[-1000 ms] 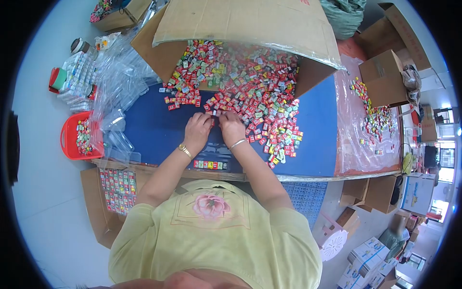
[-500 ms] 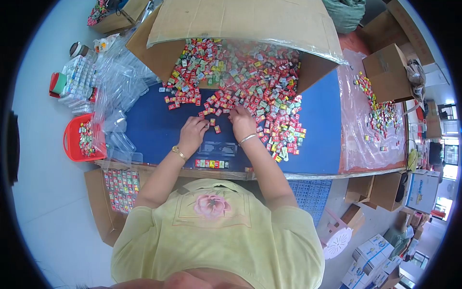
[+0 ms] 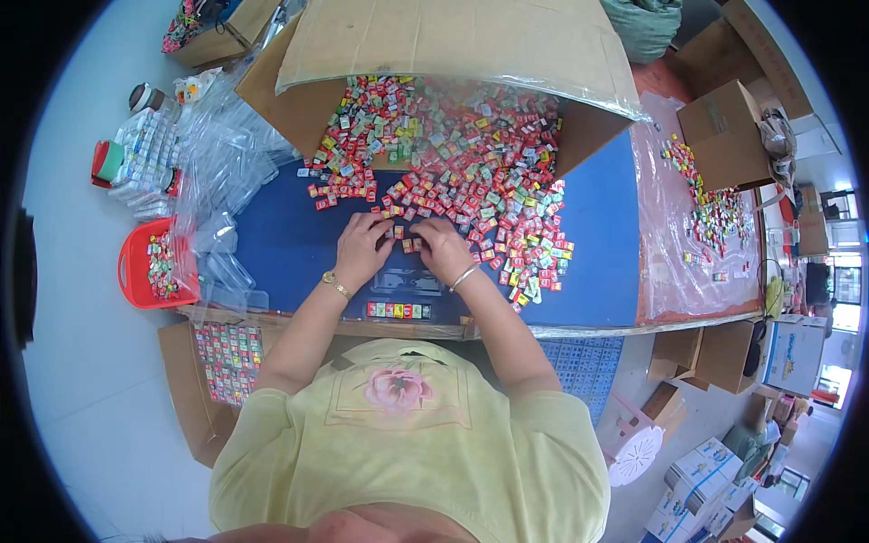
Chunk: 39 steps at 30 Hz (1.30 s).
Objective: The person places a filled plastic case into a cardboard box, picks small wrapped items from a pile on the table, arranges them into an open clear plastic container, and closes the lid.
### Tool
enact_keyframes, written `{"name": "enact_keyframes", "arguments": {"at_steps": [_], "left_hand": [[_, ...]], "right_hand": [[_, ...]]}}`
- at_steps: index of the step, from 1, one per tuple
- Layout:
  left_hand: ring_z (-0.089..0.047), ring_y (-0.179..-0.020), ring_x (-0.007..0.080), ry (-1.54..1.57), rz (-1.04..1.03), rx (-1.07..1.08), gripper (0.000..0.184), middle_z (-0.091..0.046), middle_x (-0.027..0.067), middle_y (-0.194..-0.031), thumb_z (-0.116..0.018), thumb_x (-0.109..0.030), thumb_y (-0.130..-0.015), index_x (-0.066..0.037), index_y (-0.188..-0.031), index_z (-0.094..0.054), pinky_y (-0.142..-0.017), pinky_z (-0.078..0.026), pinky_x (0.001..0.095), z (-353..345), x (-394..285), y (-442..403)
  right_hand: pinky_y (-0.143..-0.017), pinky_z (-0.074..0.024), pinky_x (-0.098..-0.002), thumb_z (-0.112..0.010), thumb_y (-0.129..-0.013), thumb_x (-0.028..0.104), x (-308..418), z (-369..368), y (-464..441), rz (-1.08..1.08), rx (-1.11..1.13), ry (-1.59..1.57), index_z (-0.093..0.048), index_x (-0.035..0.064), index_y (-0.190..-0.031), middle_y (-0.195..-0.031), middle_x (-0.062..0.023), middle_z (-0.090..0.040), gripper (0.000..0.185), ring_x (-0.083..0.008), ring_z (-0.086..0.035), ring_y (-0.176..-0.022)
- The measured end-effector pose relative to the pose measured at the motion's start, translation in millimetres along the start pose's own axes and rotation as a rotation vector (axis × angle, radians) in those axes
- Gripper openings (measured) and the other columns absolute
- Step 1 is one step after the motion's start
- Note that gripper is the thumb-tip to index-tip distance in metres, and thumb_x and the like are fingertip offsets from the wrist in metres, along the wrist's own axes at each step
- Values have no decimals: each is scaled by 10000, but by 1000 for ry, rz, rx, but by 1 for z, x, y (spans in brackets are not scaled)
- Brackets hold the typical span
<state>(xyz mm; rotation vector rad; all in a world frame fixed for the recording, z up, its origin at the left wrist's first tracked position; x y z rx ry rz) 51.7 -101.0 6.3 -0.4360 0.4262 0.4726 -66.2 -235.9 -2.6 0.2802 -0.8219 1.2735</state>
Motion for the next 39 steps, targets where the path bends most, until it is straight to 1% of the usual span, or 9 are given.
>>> {"name": "enact_keyframes", "arguments": {"at_steps": [3,5,8,12,15,20,26,29,39], "left_hand": [[-627,-1037,279,42,-58,9,255,-678,53,-1093,-772,-127,-805,-106,-1058,-747,-874,-549,404,-4,-3,-1],[-618,-1044,278,50,-86,11,232,-674,45,-1080,-761,-121,-805,-109,-1035,-742,-884,-544,412,-11,-2,-1],[-618,-1045,273,49,-97,15,222,-675,41,-1073,-757,-115,-807,-109,-1029,-742,-886,-543,406,-11,1,4],[-628,-1036,266,42,-77,32,222,-682,44,-1068,-758,-103,-815,-103,-1037,-746,-876,-544,385,2,1,22],[-631,-1027,266,33,-64,52,215,-684,50,-1059,-755,-96,-820,-99,-1035,-744,-868,-545,381,14,-1,33],[-630,-1049,279,127,16,-102,175,-684,61,-1062,-739,-90,-836,-93,-1011,-744,-892,-534,394,19,8,28],[-629,-1089,305,111,124,-181,132,-687,78,-1060,-711,-113,-844,-95,-968,-752,-946,-520,427,11,28,-43],[-628,-1088,312,-162,-14,105,193,-685,88,-1093,-716,-106,-830,-80,-1018,-750,-975,-515,432,-8,32,-71],[-654,-1029,315,-126,-9,93,153,-682,103,-1045,-705,-164,-825,-74,-947,-731,-919,-540,444,-22,20,-71]], "right_hand": [[-921,-524,-467,-652,-870,25,-20,20,-29,53,-118,73,-701,79,-1107,-1094,-152,-701,248,-370,-648,-1038],[-973,-501,-451,-686,-811,19,-28,38,-69,65,-231,202,-699,80,-1119,-1182,-149,-683,314,-375,-635,-1045],[-1016,-480,-475,-666,-883,69,-48,45,-117,58,-361,381,-707,85,-1133,-1224,-139,-686,255,-370,-610,-1167],[-1057,-469,-444,-660,-885,49,-64,15,-140,104,-312,547,-704,93,-1177,-1301,-129,-664,299,-361,-578,-1251],[-1054,-486,-416,-657,-882,30,-47,-6,-128,170,10,313,-707,99,-1199,-1285,-127,-677,328,-350,-581,-1269],[-1003,-513,-415,-642,-859,46,-36,12,-99,64,-79,-24,-730,107,-1106,-1256,-126,-684,269,-337,-602,-1231],[-946,-539,-402,-608,-866,66,-17,-2,-95,51,-103,285,-743,105,-1061,-1165,-93,-703,240,-304,-623,-1161],[-941,-541,-403,-605,-868,84,-16,-14,-100,116,-55,415,-740,104,-1051,-1150,-86,-696,228,-297,-624,-1146],[-930,-554,-405,-614,-866,116,-12,-20,-102,187,20,556,-689,63,-1055,-1141,-99,-685,211,-281,-628,-1149]]}}
Point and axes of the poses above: each hand's wrist, its own y-axis away from the middle knuckle, its own z-axis out of the back of the hand, x = y × z, the point moved 5 cm from there along -y, towards the middle knuckle
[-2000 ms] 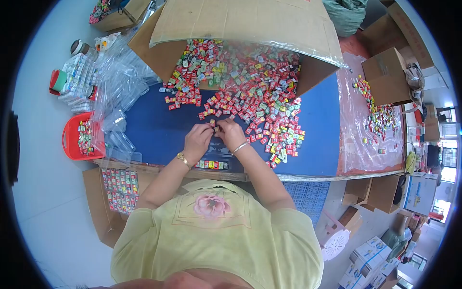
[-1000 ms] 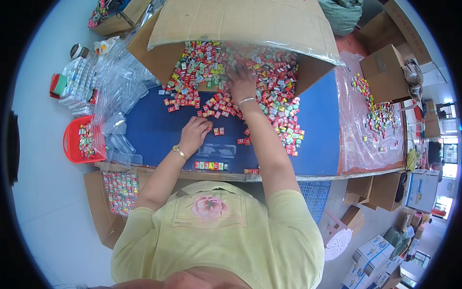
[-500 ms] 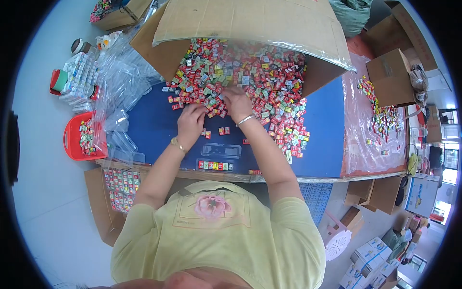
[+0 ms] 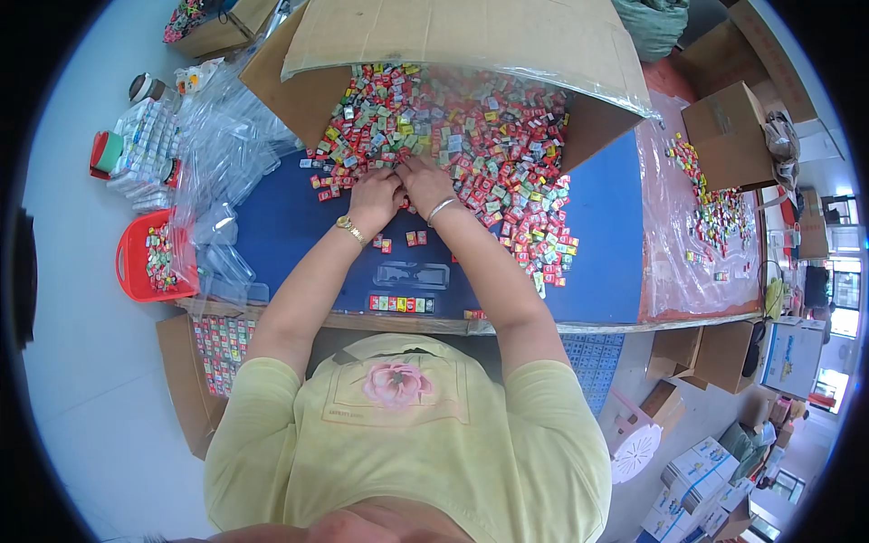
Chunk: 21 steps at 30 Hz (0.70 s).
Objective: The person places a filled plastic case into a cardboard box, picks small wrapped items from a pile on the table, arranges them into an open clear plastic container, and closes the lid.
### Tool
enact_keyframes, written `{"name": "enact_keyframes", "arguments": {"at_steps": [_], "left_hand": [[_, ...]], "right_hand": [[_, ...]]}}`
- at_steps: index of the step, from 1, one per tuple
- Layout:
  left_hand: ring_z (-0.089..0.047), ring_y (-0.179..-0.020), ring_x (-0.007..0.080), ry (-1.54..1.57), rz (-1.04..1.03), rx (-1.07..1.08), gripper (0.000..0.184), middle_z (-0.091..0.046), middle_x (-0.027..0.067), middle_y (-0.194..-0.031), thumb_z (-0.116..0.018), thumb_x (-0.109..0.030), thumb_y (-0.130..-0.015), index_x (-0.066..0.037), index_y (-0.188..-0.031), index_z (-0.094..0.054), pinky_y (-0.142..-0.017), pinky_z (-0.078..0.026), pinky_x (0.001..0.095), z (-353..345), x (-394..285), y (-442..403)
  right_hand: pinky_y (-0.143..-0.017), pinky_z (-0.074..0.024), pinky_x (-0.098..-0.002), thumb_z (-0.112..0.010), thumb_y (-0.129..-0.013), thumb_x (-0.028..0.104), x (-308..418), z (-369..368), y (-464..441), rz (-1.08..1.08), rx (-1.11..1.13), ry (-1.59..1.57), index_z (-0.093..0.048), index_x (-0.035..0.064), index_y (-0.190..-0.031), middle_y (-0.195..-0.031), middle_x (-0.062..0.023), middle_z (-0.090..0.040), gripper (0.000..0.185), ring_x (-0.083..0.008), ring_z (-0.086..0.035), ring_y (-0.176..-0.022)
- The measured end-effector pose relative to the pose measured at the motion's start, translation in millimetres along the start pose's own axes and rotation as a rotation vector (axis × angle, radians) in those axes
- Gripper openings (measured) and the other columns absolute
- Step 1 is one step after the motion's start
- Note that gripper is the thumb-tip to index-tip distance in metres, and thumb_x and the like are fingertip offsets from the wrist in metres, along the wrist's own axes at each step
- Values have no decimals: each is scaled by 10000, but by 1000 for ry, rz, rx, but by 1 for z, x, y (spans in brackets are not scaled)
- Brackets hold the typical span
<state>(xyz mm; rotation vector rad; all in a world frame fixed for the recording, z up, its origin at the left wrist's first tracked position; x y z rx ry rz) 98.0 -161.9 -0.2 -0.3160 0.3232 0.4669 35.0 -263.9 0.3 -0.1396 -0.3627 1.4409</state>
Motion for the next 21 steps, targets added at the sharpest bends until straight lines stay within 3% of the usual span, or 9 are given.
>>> {"name": "enact_keyframes", "arguments": {"at_steps": [3,7,15,18,21], "left_hand": [[-667,-977,344,76,12,11,126,-686,131,-1005,-661,-160,-849,-55,-899,-713,-861,-553,462,2,-3,-3],[-680,-896,367,229,69,-140,119,-686,161,-969,-640,-96,-842,-30,-928,-689,-822,-557,478,-6,0,1],[-730,-863,351,695,270,-210,212,-683,185,-988,-714,-38,-821,-6,-1030,-694,-746,-588,413,-8,9,35],[-754,-923,231,835,388,-146,274,-712,152,-1017,-774,20,-840,51,-1098,-686,-813,-629,327,18,5,65],[-737,-957,247,676,445,-91,310,-701,136,-1034,-807,-10,-810,35,-1095,-696,-833,-617,345,28,19,98]], "right_hand": [[-900,-562,-408,-614,-865,115,-2,-1,4,-10,-63,-3,-685,63,-1052,-1106,-95,-697,207,-276,-643,-1123],[-857,-569,-415,-612,-862,106,-1,2,14,-112,-65,-99,-683,64,-1048,-1044,-93,-713,204,-272,-666,-1064],[-823,-569,-422,-621,-854,91,36,29,23,-161,-41,-173,-702,89,-1030,-991,-109,-719,194,-292,-680,-979],[-808,-573,-428,-637,-846,96,48,23,36,-184,18,-238,-713,96,-991,-986,-118,-713,164,-307,-681,-954],[-786,-577,-435,-654,-837,101,55,10,50,-245,101,-388,-723,97,-935,-967,-129,-703,119,-327,-683,-917]]}}
Point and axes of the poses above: each hand's wrist, its own y-axis away from the middle knuckle, its own z-axis out of the back of the hand, x = y × z, the point moved 5 cm from there along -y, towards the middle knuckle
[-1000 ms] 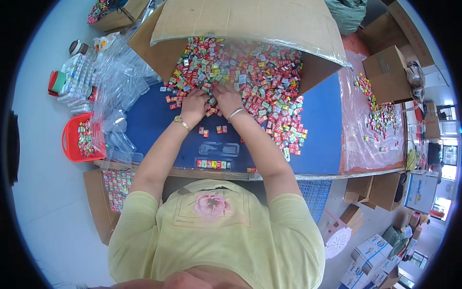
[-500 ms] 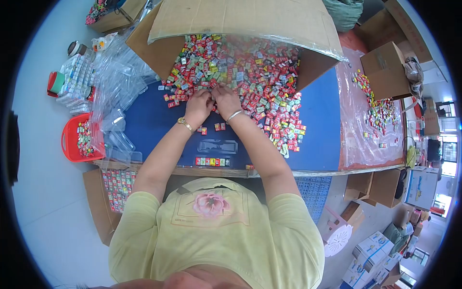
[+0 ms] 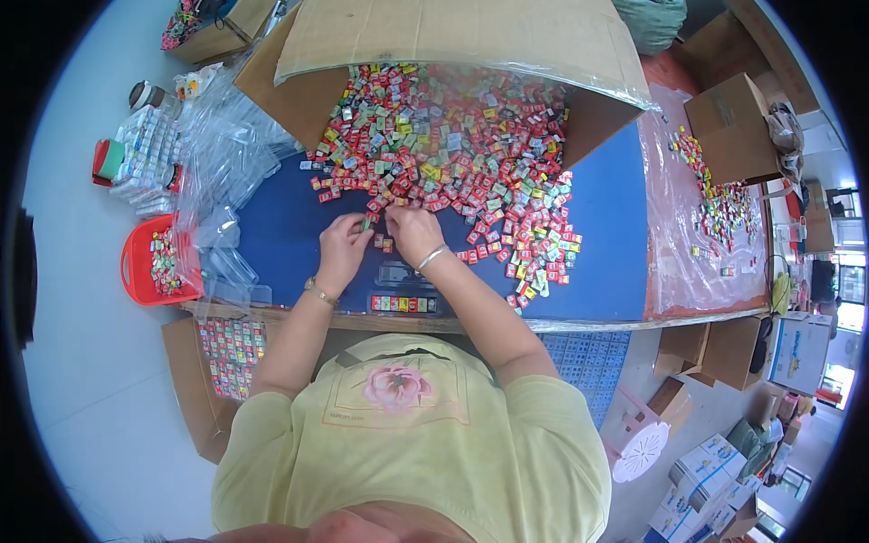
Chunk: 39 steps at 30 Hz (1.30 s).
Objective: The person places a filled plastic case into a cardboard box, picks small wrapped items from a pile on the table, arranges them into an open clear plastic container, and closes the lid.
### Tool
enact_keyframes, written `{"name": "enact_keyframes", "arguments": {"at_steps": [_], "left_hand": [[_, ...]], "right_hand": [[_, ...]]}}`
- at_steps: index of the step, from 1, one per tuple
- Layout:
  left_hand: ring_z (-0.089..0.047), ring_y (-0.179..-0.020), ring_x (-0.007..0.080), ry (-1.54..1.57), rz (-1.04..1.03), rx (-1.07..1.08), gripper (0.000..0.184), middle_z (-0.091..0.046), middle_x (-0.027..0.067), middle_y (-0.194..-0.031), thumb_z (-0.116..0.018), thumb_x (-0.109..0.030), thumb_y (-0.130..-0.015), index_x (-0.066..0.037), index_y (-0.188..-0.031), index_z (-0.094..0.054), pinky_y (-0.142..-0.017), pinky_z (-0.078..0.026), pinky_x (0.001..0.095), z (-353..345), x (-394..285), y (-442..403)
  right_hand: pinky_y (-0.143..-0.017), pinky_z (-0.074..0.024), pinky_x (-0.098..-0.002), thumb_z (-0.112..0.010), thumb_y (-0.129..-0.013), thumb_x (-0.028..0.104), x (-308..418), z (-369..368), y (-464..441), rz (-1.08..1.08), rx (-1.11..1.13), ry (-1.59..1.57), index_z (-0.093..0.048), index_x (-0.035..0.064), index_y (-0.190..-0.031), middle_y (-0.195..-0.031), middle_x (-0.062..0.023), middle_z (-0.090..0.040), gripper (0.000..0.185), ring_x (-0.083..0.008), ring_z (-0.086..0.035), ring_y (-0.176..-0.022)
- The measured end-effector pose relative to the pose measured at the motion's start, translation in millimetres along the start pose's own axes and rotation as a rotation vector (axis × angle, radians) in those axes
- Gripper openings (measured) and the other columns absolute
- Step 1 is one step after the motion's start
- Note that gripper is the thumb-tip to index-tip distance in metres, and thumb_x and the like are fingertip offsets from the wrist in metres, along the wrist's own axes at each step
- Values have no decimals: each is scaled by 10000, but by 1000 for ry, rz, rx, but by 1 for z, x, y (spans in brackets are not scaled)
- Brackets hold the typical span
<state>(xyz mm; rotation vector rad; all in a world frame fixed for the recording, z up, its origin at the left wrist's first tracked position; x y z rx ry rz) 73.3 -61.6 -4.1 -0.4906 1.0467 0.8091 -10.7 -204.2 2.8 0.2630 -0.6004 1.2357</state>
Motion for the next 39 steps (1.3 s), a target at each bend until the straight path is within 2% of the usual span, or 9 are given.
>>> {"name": "enact_keyframes", "arguments": {"at_steps": [2,5,8,11,13,18,26,34,39], "left_hand": [[-729,-975,255,-79,32,4,328,-696,128,-1043,-824,-25,-794,28,-1094,-700,-843,-611,354,6,5,13],[-671,-1041,286,-619,-214,25,362,-674,96,-1083,-842,-92,-761,-12,-1092,-719,-882,-571,383,6,-11,24],[-633,-1064,296,-539,-234,-22,383,-666,78,-1103,-842,-135,-746,-37,-1098,-725,-895,-546,394,5,-6,22],[-613,-1069,296,-510,-285,-1,402,-660,66,-1115,-843,-166,-733,-60,-1103,-724,-895,-537,397,2,-1,18],[-613,-1057,284,-531,-383,100,419,-656,59,-1118,-844,-186,-722,-80,-1107,-716,-882,-545,392,-5,0,18],[-608,-1071,268,-521,-395,132,439,-654,44,-1112,-843,-186,-715,-96,-1126,-718,-881,-548,386,-10,-1,18],[-600,-1099,251,-507,-382,127,455,-660,38,-1133,-850,-254,-733,-95,-1141,-728,-882,-544,383,-14,-13,19],[-594,-1093,260,-615,-499,89,433,-651,36,-1161,-845,-246,-737,-111,-1133,-734,-930,-505,418,-27,-33,17],[-580,-1104,292,-500,-562,66,269,-656,37,-1055,-823,-173,-731,-138,-984,-739,-926,-470,436,-59,-30,9]], "right_hand": [[-772,-563,-446,-662,-836,105,-6,-3,15,-79,39,-41,-701,81,-908,-959,-132,-689,85,-345,-677,-891],[-763,-562,-458,-663,-841,106,-8,-7,22,-97,51,-9,-697,71,-874,-955,-148,-673,58,-365,-674,-866],[-759,-576,-472,-658,-851,105,-9,-8,19,-42,40,88,-709,66,-831,-955,-176,-656,67,-387,-673,-844],[-827,-552,-471,-705,-826,127,-33,3,-5,-54,-48,161,-713,85,-949,-1016,-122,-681,129,-341,-660,-1002],[-863,-552,-459,-744,-815,143,-43,21,-24,-102,-298,171,-702,93,-973,-1066,-117,-679,171,-333,-654,-1038],[-891,-547,-447,-761,-821,163,-64,27,-48,-14,-217,266,-696,111,-1029,-1096,-111,-676,224,-331,-658,-1034],[-843,-556,-467,-770,-823,204,-60,30,-25,-206,-149,358,-708,134,-1075,-1099,-92,-680,269,-341,-669,-1011],[-822,-566,-487,-743,-863,233,-72,26,-26,-185,10,144,-702,158,-1074,-1072,-133,-672,228,-349,-671,-1042],[-867,-555,-488,-753,-844,214,-65,27,-20,-129,-37,171,-703,153,-1089,-1077,-126,-674,256,-358,-660,-1062]]}}
Point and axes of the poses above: each hand's wrist, its own y-axis away from the middle knuckle, its own z-axis out of the back of the hand, x = y × z, the point moved 5 cm from there along -y, towards the middle knuckle
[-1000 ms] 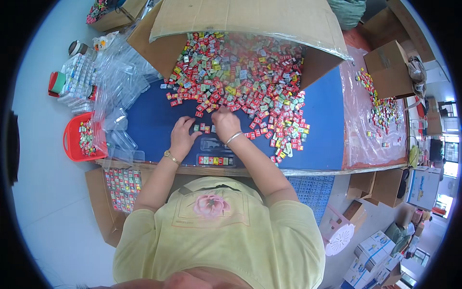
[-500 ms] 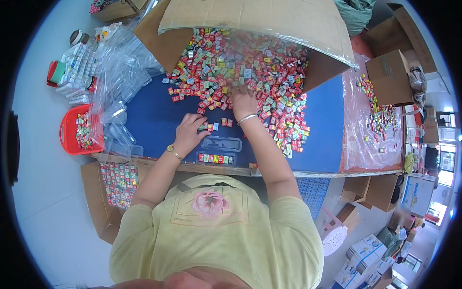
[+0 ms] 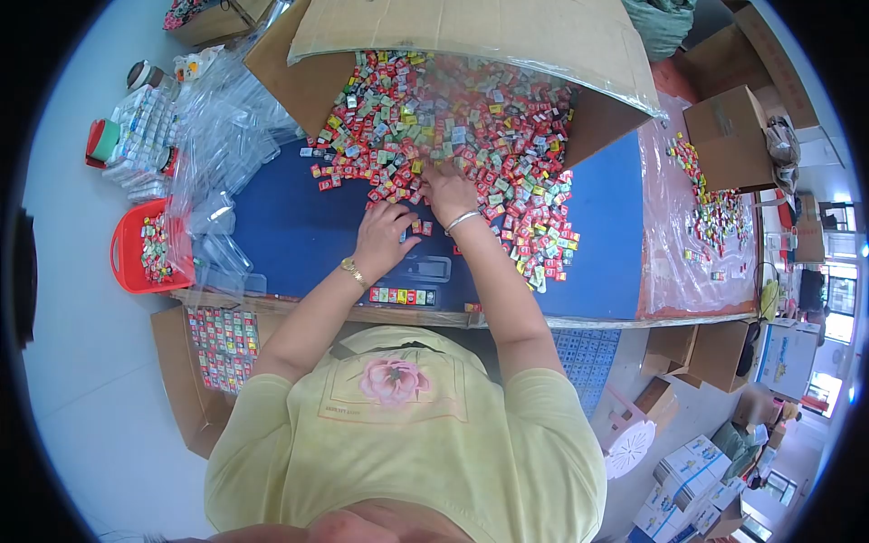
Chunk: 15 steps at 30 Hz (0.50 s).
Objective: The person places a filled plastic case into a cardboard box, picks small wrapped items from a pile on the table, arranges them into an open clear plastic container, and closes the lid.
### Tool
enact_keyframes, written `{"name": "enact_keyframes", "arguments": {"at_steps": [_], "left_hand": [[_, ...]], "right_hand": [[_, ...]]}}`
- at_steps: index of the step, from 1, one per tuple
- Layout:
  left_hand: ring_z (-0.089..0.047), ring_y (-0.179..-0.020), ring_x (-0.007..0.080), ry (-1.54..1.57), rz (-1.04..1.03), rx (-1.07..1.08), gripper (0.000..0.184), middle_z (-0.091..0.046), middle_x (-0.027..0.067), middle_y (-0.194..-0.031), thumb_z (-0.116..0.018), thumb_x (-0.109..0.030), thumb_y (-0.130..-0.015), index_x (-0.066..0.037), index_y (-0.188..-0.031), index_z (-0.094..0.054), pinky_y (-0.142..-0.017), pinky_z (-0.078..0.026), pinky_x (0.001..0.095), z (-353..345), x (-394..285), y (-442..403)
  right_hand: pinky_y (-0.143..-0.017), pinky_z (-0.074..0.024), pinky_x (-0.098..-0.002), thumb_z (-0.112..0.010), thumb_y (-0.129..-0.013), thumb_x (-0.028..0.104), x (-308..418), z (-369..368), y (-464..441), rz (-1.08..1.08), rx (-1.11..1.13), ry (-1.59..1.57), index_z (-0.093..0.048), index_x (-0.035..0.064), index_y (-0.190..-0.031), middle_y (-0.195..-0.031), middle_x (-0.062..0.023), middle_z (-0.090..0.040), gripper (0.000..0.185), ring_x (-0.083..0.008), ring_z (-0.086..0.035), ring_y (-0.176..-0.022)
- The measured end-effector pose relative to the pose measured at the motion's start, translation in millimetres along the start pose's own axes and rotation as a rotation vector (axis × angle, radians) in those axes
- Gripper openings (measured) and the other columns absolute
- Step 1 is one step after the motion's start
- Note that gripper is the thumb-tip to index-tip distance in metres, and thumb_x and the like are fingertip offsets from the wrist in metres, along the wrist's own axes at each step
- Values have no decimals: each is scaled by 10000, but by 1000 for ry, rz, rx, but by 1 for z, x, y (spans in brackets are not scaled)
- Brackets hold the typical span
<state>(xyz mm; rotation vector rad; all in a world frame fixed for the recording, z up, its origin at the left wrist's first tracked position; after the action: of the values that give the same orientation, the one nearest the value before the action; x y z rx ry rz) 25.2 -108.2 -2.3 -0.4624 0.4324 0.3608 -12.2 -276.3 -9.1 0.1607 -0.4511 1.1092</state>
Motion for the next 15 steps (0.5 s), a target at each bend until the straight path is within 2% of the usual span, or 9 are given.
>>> {"name": "enact_keyframes", "arguments": {"at_steps": [2,7,11,15], "left_hand": [[-580,-1089,285,13,-18,-24,212,-661,36,-1028,-811,-143,-727,-138,-925,-733,-896,-469,418,-9,1,-6],[-595,-1056,267,6,13,58,236,-676,46,-1030,-811,-155,-761,-101,-979,-739,-892,-478,413,-5,3,7],[-598,-1042,270,20,38,34,206,-674,49,-1031,-791,-123,-770,-99,-967,-735,-893,-476,414,3,-1,13],[-584,-1032,267,66,70,-11,171,-660,29,-989,-785,-106,-737,-122,-890,-711,-875,-467,409,3,3,16]], "right_hand": [[-895,-547,-483,-758,-826,183,3,4,2,43,-57,17,-703,146,-1090,-1078,-121,-675,273,-359,-654,-1069],[-909,-537,-464,-719,-809,137,9,7,10,154,-175,56,-721,125,-1034,-1036,-117,-679,226,-342,-661,-1016],[-935,-529,-447,-766,-750,94,16,6,10,131,-84,19,-705,115,-1057,-1057,-107,-682,314,-334,-638,-1089],[-932,-528,-439,-763,-741,79,27,4,39,269,30,-92,-705,110,-1038,-1049,-92,-687,305,-317,-622,-1118]]}}
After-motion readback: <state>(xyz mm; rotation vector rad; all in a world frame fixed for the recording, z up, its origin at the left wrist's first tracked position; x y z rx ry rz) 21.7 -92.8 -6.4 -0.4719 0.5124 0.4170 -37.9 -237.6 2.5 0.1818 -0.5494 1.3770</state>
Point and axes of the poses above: each hand's wrist, its own y-axis away from the middle knuckle, its own z-axis out of the back of the hand, x = y × z, the point moved 5 cm from there along -y, towards the middle knuckle
